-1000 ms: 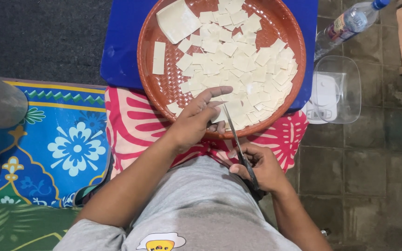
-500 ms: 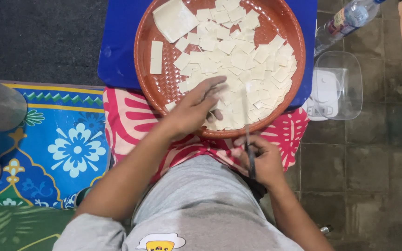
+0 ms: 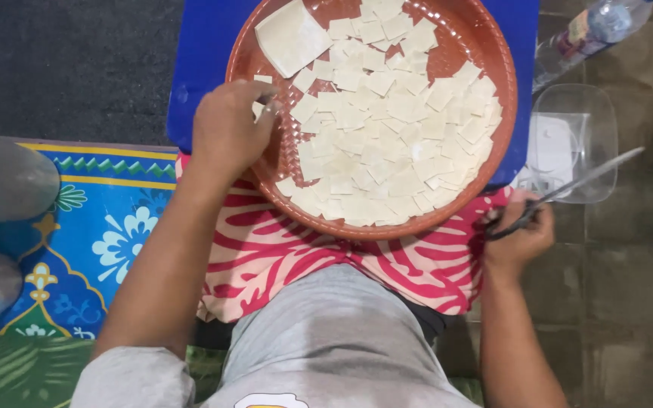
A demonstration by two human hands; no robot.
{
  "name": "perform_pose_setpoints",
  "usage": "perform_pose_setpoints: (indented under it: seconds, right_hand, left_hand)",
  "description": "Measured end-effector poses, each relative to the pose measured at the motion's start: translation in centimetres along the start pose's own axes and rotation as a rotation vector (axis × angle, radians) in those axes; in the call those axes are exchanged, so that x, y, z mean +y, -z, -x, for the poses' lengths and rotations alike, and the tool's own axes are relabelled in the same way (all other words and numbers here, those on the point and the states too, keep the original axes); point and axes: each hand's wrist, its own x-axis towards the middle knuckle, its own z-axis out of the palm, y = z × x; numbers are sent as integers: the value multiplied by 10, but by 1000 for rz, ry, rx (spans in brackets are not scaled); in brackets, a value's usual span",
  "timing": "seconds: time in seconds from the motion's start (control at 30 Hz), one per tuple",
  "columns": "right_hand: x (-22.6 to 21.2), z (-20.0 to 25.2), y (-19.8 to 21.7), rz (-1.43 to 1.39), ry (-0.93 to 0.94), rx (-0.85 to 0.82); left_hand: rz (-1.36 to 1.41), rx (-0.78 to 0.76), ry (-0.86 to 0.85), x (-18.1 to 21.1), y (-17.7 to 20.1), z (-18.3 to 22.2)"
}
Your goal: Cutting thin sheets of dough into smaller square pieces using scissors over a large plate.
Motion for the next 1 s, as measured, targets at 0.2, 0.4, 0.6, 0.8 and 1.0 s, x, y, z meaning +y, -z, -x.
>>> perform_pose_setpoints:
  seconds: [0.2, 0.4, 0.6, 0.8, 1.0]
  right_hand:
    - [35, -15, -11, -232, -265, 40]
    - [35, 3, -11, 3, 46, -21]
    - [32, 1, -8, -38, 0, -46]
    - [30, 2, -10, -46, -6, -22]
    - [-5, 0, -13, 61, -13, -88]
  left_hand:
    - [10, -119, -117, -18, -35, -15]
    - [42, -289, -175, 6, -48, -30]
    - [190, -532, -174, 57, -14, -23]
    - [569, -86, -195, 64, 7, -9]
    - [1111, 24, -301, 111, 120, -2]
